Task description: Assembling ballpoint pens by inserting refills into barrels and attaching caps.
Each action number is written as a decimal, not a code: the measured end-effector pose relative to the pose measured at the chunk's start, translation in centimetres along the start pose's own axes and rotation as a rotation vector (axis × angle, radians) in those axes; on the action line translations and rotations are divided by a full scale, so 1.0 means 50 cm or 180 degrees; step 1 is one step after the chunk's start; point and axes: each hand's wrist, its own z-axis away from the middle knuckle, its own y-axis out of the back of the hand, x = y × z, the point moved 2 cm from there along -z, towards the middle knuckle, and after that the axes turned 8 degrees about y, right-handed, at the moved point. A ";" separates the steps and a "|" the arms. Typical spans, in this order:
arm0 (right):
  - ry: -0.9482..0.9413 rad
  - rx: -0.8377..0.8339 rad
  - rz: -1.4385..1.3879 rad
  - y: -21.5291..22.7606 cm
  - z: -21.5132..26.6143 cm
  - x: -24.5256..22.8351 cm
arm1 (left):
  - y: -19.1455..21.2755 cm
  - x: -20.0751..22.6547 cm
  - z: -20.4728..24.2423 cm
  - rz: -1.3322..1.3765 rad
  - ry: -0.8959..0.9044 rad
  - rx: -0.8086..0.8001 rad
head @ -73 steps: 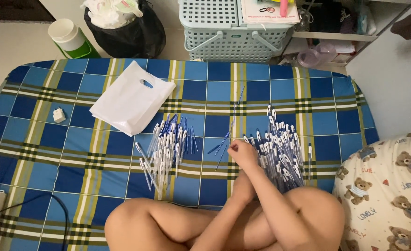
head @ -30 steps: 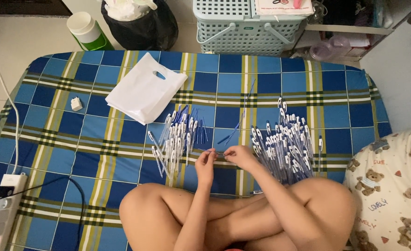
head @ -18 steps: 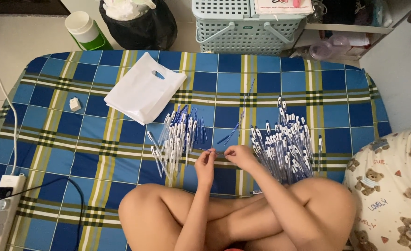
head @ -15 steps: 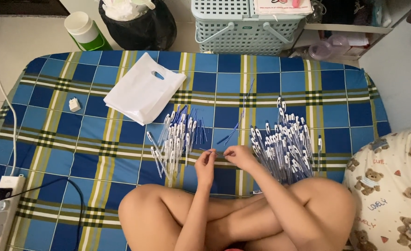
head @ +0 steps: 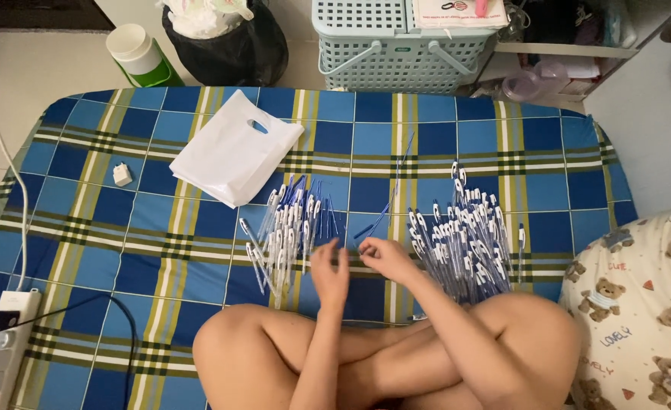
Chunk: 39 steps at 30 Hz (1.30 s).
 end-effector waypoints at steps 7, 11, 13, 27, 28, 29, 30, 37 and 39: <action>-0.0004 0.0435 -0.0847 0.017 0.007 0.012 | -0.010 -0.121 -0.031 -0.1195 0.0917 0.0756; -0.0047 0.0580 -0.1122 0.019 0.002 0.016 | -0.014 -0.135 -0.035 -0.1300 0.0878 0.0805; -0.0002 0.0658 -0.1150 0.020 -0.004 0.028 | -0.006 -0.122 -0.031 -0.1190 0.0895 0.0803; -0.0249 0.1213 -0.1650 0.049 -0.003 -0.011 | -0.007 -0.011 0.024 -0.0246 0.0683 -0.0833; -0.0250 0.1209 -0.1645 0.050 -0.003 -0.010 | -0.008 -0.012 0.025 -0.0242 0.0688 -0.0831; -0.0270 0.1258 -0.1638 0.051 -0.004 -0.009 | -0.009 -0.013 0.024 -0.0231 0.0698 -0.0879; -0.0290 0.1307 -0.1631 0.052 -0.005 -0.008 | -0.011 -0.015 0.023 -0.0220 0.0709 -0.0927; -0.0257 0.1277 -0.1611 0.050 -0.008 -0.009 | -0.009 -0.010 0.023 0.0030 0.0643 -0.1014; -0.0235 0.1269 -0.1647 0.050 -0.012 0.000 | -0.006 -0.004 0.021 0.0053 0.0686 -0.1080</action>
